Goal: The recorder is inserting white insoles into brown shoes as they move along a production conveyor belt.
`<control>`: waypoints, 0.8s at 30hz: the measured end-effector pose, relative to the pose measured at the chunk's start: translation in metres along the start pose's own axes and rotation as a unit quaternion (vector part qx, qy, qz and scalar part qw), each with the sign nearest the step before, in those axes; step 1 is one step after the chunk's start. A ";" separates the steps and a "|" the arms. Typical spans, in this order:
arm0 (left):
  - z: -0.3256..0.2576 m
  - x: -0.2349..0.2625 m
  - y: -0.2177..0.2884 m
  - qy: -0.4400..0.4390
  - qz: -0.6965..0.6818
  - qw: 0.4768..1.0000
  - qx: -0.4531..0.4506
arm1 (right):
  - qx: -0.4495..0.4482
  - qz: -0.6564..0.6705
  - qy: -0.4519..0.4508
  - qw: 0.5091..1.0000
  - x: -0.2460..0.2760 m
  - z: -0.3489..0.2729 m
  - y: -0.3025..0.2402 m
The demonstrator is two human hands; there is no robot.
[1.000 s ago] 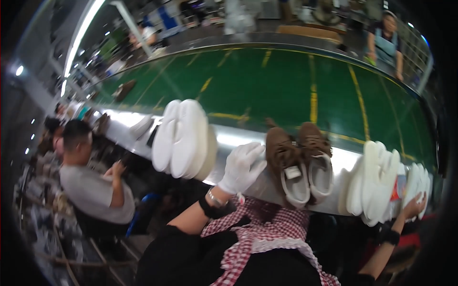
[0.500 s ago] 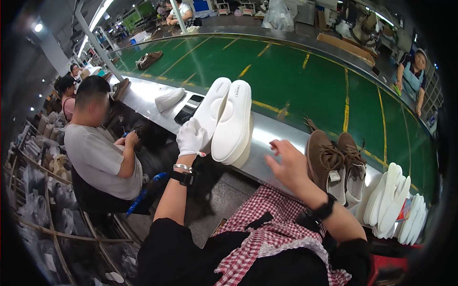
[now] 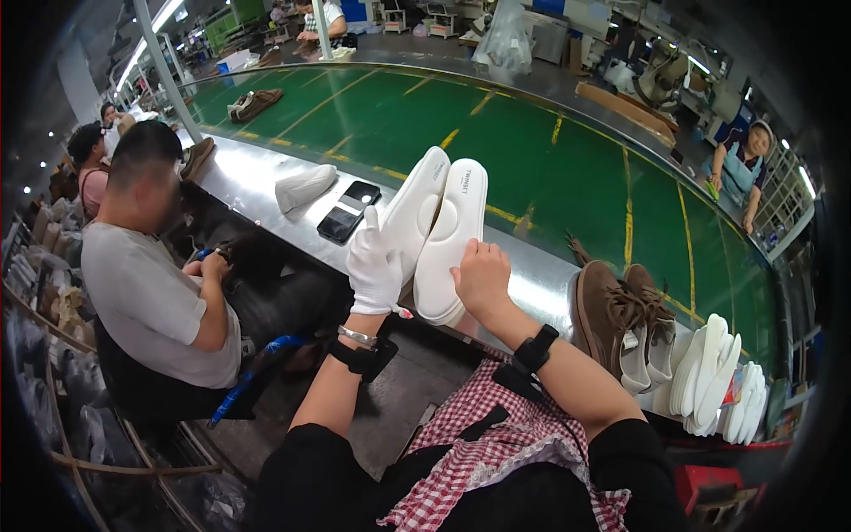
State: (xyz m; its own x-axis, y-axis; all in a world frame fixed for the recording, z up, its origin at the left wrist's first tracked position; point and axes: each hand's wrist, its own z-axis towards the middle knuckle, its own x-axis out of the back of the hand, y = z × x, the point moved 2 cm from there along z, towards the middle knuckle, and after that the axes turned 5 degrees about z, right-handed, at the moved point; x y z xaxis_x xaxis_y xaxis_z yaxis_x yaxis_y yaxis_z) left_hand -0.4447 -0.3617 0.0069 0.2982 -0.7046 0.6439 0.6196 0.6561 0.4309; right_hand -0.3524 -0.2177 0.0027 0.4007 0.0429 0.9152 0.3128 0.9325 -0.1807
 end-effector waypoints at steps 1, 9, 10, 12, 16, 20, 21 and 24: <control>0.002 0.000 0.000 -0.013 -0.075 0.997 0.031 | -0.025 0.022 -0.003 0.999 0.001 0.002 0.001; 0.002 0.023 0.003 -0.091 -0.542 0.806 0.220 | -0.239 0.351 -0.027 0.905 -0.015 0.012 0.027; 0.000 0.029 0.004 -0.081 -0.600 0.767 0.214 | -0.236 0.403 -0.034 0.884 -0.014 0.012 0.028; -0.006 0.037 0.010 -0.072 -0.713 0.669 0.194 | -0.214 0.534 -0.010 0.818 -0.004 0.008 0.032; -0.022 0.040 0.030 -0.090 -0.742 0.623 0.230 | -0.156 0.807 0.085 0.564 0.051 -0.028 0.067; -0.037 0.018 0.078 -0.130 -0.817 0.518 0.218 | -0.166 0.831 0.151 0.509 0.100 -0.068 0.121; -0.038 0.012 0.090 -0.149 -0.819 0.509 0.220 | -0.158 0.836 0.165 0.499 0.105 -0.072 0.128; -0.042 -0.001 0.127 -0.181 -0.791 0.542 0.217 | -0.164 0.832 0.195 0.492 0.121 -0.088 0.144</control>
State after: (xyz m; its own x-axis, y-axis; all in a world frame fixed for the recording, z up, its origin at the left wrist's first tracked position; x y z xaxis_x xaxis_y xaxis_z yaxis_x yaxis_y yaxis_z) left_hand -0.3355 -0.2892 0.0344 -0.5673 -0.4308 -0.7019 -0.3611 -0.6359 0.6821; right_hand -0.1831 -0.1101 0.0557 0.4519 0.5182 -0.7261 -0.6315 -0.3891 -0.6707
